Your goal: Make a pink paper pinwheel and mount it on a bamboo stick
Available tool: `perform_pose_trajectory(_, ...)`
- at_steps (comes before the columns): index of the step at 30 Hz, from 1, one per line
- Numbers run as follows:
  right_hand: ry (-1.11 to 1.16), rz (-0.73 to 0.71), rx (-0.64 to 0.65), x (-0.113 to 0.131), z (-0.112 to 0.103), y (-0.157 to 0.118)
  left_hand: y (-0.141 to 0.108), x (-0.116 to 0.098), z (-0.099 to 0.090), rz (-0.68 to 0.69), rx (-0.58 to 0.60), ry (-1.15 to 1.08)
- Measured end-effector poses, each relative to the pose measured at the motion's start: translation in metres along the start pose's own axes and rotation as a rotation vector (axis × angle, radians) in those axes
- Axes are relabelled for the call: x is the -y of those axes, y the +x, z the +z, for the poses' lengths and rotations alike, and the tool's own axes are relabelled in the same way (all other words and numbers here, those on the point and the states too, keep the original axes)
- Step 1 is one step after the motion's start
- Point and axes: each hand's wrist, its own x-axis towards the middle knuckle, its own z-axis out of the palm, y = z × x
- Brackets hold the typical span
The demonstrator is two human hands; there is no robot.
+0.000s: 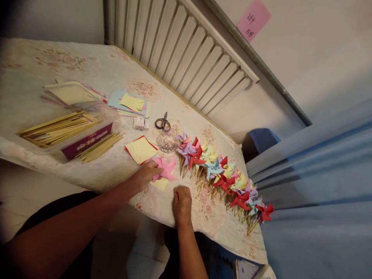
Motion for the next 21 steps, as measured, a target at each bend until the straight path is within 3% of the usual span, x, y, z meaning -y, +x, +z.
perform_pose_trajectory(12,0.099,0.034,0.055,-0.0006,-0.0075,0.0075,-0.0006,0.0002,0.0013,-0.002,0.0,0.007)
perform_pose_trajectory(21,0.009,0.068,0.045,-0.0002,-0.0075,0.0068,-0.0002,-0.0017,0.0026,-0.034,-0.051,0.0)
